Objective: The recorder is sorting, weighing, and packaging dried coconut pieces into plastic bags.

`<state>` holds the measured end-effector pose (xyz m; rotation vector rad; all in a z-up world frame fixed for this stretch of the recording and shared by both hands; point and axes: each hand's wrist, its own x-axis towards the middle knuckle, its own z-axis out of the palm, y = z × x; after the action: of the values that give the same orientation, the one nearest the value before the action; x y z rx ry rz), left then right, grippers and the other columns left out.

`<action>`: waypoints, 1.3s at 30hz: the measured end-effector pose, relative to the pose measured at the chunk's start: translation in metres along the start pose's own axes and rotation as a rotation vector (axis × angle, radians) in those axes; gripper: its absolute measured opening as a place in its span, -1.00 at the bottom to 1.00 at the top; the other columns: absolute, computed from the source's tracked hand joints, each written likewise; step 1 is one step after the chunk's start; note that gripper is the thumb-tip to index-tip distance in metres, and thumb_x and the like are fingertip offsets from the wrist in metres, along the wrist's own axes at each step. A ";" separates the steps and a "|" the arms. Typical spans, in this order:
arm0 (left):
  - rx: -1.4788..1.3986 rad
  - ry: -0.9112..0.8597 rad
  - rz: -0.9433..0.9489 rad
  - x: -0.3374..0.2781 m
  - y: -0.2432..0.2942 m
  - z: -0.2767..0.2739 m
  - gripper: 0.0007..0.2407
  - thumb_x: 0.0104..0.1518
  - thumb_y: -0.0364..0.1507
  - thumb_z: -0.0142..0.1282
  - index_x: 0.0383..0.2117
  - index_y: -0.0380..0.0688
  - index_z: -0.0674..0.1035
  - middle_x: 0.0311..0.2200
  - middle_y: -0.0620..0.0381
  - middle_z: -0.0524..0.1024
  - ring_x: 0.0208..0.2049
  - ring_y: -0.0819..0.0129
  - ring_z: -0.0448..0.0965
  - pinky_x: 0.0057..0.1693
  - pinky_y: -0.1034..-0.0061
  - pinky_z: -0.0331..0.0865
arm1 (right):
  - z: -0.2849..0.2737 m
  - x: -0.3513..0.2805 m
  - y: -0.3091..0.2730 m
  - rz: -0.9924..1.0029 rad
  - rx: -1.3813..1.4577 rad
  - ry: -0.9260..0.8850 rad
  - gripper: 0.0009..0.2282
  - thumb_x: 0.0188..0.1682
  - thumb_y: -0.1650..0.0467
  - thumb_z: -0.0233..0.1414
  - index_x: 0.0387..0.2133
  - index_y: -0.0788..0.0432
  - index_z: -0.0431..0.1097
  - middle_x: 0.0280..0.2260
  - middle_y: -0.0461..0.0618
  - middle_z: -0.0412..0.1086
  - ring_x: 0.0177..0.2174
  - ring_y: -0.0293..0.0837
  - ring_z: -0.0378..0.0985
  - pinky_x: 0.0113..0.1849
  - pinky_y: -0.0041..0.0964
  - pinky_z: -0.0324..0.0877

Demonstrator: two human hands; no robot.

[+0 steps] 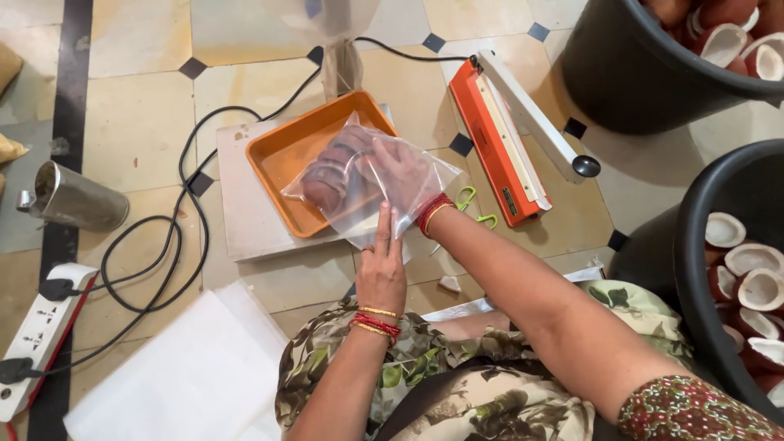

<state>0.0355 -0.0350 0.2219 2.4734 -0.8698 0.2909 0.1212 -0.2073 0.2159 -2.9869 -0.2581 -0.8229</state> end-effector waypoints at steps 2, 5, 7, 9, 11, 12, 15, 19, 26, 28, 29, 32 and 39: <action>0.008 0.039 0.018 0.000 -0.001 -0.003 -0.50 -0.02 -0.69 -0.03 0.17 -0.24 0.51 0.44 0.19 0.08 -0.52 0.21 0.41 -0.29 0.39 0.48 | 0.015 -0.006 -0.001 0.163 0.082 0.001 -0.48 -0.16 0.24 0.13 0.13 0.00 0.31 0.01 0.17 0.39 -0.19 0.15 0.59 -0.31 -0.06 0.51; 0.024 0.074 0.031 -0.003 -0.003 0.001 -0.50 0.00 -0.69 -0.04 0.18 -0.23 0.51 0.44 0.16 0.09 -0.50 0.20 0.41 -0.27 0.39 0.49 | 0.025 -0.015 0.002 0.300 0.148 -0.014 -0.51 -0.03 0.24 0.12 0.21 0.02 0.31 -0.04 0.16 0.39 -0.21 0.12 0.58 -0.27 -0.06 0.53; 0.034 0.069 0.037 -0.005 -0.008 0.007 -0.52 0.01 -0.70 -0.04 0.15 -0.20 0.51 0.44 0.15 0.09 -0.47 0.20 0.43 -0.25 0.38 0.49 | 0.019 -0.015 0.001 0.281 0.128 -0.026 -0.51 0.00 0.28 0.10 0.25 0.01 0.31 0.00 0.11 0.40 -0.18 0.09 0.58 -0.24 -0.06 0.54; 0.075 0.082 0.065 -0.007 -0.015 0.016 -0.47 -0.05 -0.70 -0.03 0.17 -0.15 0.52 0.44 0.15 0.12 -0.46 0.22 0.47 -0.24 0.40 0.52 | 0.004 -0.012 -0.003 0.114 -0.010 0.064 -0.53 -0.08 0.24 0.13 0.15 -0.06 0.35 0.04 0.10 0.38 -0.11 0.09 0.59 -0.26 -0.10 0.55; 0.101 0.071 0.063 -0.007 -0.015 0.009 -0.47 -0.07 -0.66 0.02 0.16 -0.11 0.53 0.42 0.10 0.14 -0.48 0.21 0.50 -0.27 0.39 0.52 | -0.023 -0.019 -0.019 0.130 -0.008 0.106 -0.51 -0.14 0.25 0.13 0.15 -0.07 0.37 0.04 0.06 0.38 -0.11 0.13 0.61 -0.28 -0.12 0.55; 0.128 0.058 0.055 -0.005 -0.014 0.007 -0.47 -0.08 -0.62 0.06 0.16 -0.08 0.54 0.40 0.05 0.17 -0.50 0.21 0.52 -0.30 0.38 0.51 | -0.037 -0.024 -0.026 0.142 -0.002 0.144 -0.48 -0.19 0.26 0.13 0.14 -0.08 0.38 0.03 0.02 0.39 -0.10 0.16 0.64 -0.29 -0.14 0.55; 0.227 0.142 0.080 -0.009 -0.016 0.005 -0.54 -0.02 -0.50 0.15 0.11 0.03 0.57 0.38 -0.08 0.24 -0.51 0.21 0.55 -0.34 0.36 0.49 | -0.078 -0.063 -0.042 0.353 -0.012 -0.335 -0.77 -0.06 0.28 0.15 -0.14 0.02 0.47 0.24 0.14 0.30 -0.37 -0.01 0.64 -0.38 -0.15 0.54; 0.274 0.218 0.177 -0.004 0.004 -0.023 -0.64 0.10 -0.41 0.18 0.09 0.07 0.59 0.34 -0.19 0.29 -0.52 0.19 0.56 -0.36 0.38 0.46 | -0.187 -0.130 -0.012 0.368 0.329 -0.038 -0.76 -0.09 0.37 0.20 -0.13 0.04 0.52 0.10 0.11 0.41 -0.39 0.00 0.64 -0.40 -0.17 0.52; 0.299 0.263 0.330 -0.021 0.021 -0.030 -0.68 0.18 -0.45 0.22 0.09 -0.04 0.63 0.28 -0.25 0.39 -0.52 0.21 0.57 -0.35 0.42 0.44 | -0.290 -0.313 0.173 0.877 0.013 0.081 -0.82 0.01 0.40 0.11 -0.15 0.17 0.54 -0.20 0.11 0.54 -0.26 0.11 0.63 -0.19 -0.08 0.51; 0.253 0.263 0.375 -0.024 0.025 -0.031 -0.67 0.17 -0.50 0.21 0.10 -0.06 0.62 0.30 -0.24 0.39 -0.45 0.17 0.59 -0.29 0.40 0.46 | -0.273 -0.386 0.232 1.062 -0.057 -0.019 -0.78 -0.01 0.32 0.13 -0.16 0.13 0.58 -0.24 0.10 0.57 -0.26 0.13 0.63 -0.18 0.02 0.49; 0.241 0.230 0.393 -0.025 0.026 -0.030 -0.67 0.15 -0.51 0.20 0.08 -0.07 0.63 0.30 -0.23 0.40 -0.46 0.18 0.59 -0.29 0.40 0.46 | -0.255 -0.424 0.257 1.128 -0.099 -0.365 -0.67 -0.04 0.24 0.14 -0.04 0.08 0.51 -0.17 0.18 0.54 -0.19 0.18 0.59 -0.11 0.04 0.45; 0.223 0.189 0.427 -0.029 0.024 -0.021 -0.67 0.12 -0.54 0.20 0.05 -0.06 0.63 0.31 -0.17 0.40 -0.44 0.19 0.60 -0.27 0.39 0.47 | -0.199 -0.494 0.284 1.175 -0.005 -0.730 -0.43 -0.15 0.17 0.23 0.15 0.07 0.35 -0.01 0.28 0.45 -0.04 0.23 0.50 0.01 0.03 0.37; 0.219 0.090 0.439 -0.033 0.011 -0.007 -0.67 0.10 -0.56 0.17 0.04 -0.09 0.62 0.33 -0.08 0.41 -0.33 0.15 0.65 -0.22 0.37 0.51 | -0.207 -0.467 0.297 1.309 -0.114 -0.462 -0.68 -0.10 0.32 0.21 -0.05 0.09 0.50 -0.12 0.23 0.53 -0.11 0.21 0.55 -0.05 0.08 0.43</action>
<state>0.0029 -0.0208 0.2204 2.4141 -1.4031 0.6752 -0.3284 -0.5864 0.1584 -2.4900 1.5504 0.0203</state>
